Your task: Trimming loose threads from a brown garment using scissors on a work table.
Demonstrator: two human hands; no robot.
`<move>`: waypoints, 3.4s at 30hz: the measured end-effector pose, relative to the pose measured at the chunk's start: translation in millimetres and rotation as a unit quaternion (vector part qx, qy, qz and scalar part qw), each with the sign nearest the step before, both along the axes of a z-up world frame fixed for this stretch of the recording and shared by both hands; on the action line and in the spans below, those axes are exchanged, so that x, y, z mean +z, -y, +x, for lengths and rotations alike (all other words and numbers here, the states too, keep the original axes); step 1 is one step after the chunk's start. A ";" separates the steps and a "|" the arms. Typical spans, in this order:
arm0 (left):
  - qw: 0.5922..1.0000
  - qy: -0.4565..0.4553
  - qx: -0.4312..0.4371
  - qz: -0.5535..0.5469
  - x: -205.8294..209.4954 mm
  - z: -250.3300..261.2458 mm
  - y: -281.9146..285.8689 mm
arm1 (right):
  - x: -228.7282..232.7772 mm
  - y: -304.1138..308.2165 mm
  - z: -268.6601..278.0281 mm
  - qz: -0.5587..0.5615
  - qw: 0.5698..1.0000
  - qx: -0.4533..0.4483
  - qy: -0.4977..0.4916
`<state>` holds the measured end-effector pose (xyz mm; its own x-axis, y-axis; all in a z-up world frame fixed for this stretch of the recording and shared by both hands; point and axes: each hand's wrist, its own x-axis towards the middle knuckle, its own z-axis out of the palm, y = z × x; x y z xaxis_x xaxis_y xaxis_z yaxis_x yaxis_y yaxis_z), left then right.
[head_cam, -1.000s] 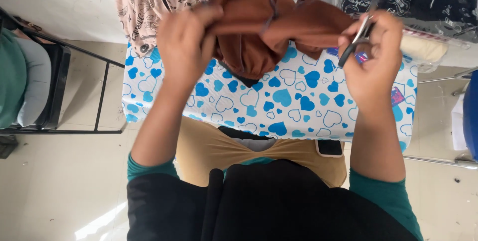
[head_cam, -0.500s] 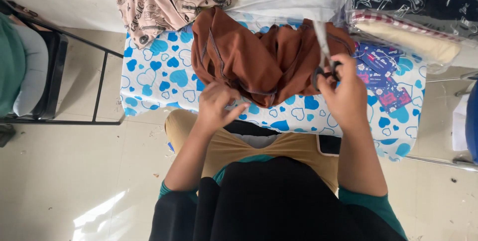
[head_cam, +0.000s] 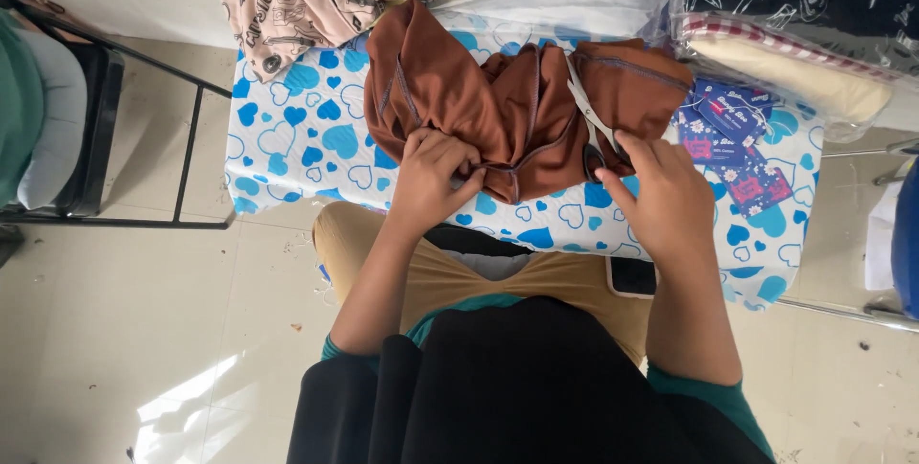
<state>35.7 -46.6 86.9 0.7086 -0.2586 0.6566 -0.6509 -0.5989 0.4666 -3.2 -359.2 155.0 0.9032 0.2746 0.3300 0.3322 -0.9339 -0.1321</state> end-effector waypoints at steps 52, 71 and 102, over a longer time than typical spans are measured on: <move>0.998 0.026 -0.041 -0.042 29.1 -9.7 -1.0 | -8.8 -43.1 -54.1 0.009 0.917 -0.137 -0.375; 0.838 -0.379 -0.125 0.372 -171.6 -89.1 67.3 | -184.8 -52.7 -53.4 0.121 0.861 -0.049 -0.491; 0.793 -0.393 -0.132 0.446 -213.2 -81.7 62.2 | -291.3 -72.1 -26.4 0.227 0.716 0.207 -0.626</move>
